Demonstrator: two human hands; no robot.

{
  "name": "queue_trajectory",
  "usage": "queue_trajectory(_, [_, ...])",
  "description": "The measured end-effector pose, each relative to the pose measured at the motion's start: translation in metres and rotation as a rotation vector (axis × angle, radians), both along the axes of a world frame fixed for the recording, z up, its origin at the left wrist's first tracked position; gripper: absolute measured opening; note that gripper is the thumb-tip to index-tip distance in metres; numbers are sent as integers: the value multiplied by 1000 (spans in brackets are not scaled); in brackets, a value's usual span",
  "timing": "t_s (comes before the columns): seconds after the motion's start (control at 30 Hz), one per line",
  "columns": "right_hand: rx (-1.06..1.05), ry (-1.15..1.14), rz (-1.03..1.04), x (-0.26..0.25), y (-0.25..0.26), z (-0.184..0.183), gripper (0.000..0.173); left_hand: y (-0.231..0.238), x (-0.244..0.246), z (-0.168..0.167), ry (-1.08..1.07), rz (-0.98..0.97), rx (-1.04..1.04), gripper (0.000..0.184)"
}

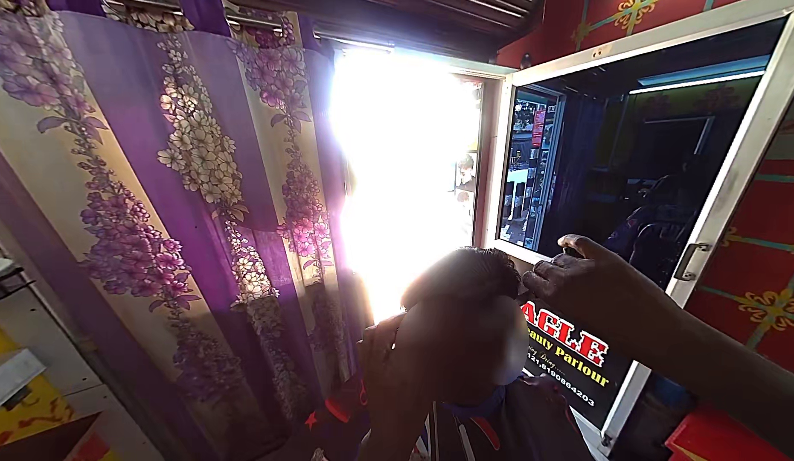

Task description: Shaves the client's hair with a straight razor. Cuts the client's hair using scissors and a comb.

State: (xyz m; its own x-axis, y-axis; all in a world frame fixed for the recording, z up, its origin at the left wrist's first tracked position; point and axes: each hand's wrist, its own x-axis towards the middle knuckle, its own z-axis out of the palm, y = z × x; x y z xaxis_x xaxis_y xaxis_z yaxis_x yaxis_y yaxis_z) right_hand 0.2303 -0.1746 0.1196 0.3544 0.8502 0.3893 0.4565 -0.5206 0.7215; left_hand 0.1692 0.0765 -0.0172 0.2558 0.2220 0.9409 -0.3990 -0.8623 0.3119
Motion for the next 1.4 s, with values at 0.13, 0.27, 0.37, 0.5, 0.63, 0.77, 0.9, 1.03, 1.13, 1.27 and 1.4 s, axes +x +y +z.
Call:
queue_trajectory(0.13, [30,14,-10,3,0,2,38,1,0,2,-15,3,2,23])
queue_trajectory(0.27, [-13,-11,1,-2,7,4,22,2,0,4,-28,0,5,24])
queue_trajectory(0.37, [-19,1,-27,-5,7,6,20,3,0,5,-34,4,7,24])
queue_trajectory(0.5, [13,33,-26,0,4,9,36,3,0,7,-29,16,9,25])
queue_trajectory(0.63, [-1,7,8,2,7,7,25,3,3,8,-37,15,2,24])
queue_trajectory(0.77, [62,16,-34,-3,1,12,24,1,-3,3,-62,-38,-13,23])
queue_trajectory(0.9, [151,-5,45,9,-17,23,32,3,-12,-22,61,-85,149,25])
queue_trajectory(1.03, [73,239,-279,-57,16,59,17,8,-8,-21,75,-140,37,25])
queue_trajectory(1.13, [13,357,-403,-73,31,72,25,9,-4,-11,72,-103,32,24])
queue_trajectory(1.27, [24,32,3,4,-8,35,28,9,3,-3,39,-59,-14,23])
queue_trajectory(1.4, [-3,103,-28,5,-5,36,43,11,9,4,14,-36,-43,25])
